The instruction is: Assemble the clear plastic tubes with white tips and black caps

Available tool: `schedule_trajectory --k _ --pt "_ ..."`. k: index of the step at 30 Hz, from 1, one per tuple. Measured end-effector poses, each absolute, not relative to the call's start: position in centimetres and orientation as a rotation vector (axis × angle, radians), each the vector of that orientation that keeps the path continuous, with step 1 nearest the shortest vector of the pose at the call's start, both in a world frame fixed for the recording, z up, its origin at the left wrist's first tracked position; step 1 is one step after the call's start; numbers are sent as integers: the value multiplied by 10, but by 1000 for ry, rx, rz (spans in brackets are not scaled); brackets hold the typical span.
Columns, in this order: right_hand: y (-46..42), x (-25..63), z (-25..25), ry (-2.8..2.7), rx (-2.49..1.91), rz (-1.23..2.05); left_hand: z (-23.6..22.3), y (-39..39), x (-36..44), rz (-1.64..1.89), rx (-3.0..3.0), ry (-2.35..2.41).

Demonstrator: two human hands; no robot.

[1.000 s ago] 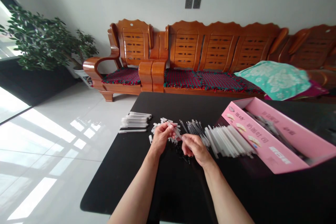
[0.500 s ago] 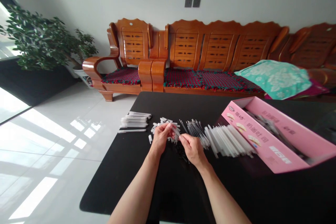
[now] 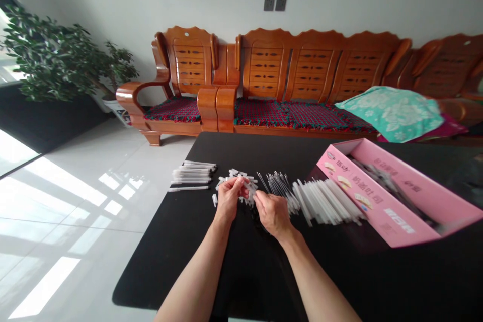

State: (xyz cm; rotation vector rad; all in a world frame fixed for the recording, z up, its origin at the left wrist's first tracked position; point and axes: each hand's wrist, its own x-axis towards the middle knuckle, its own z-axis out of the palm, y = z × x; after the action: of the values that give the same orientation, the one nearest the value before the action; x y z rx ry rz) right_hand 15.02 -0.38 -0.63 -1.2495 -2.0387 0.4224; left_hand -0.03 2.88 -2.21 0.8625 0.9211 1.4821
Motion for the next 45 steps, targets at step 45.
schedule_trajectory --k 45 --pt "13 244 -14 -1434 -2112 -301 -28 34 -25 1605 1104 1454"
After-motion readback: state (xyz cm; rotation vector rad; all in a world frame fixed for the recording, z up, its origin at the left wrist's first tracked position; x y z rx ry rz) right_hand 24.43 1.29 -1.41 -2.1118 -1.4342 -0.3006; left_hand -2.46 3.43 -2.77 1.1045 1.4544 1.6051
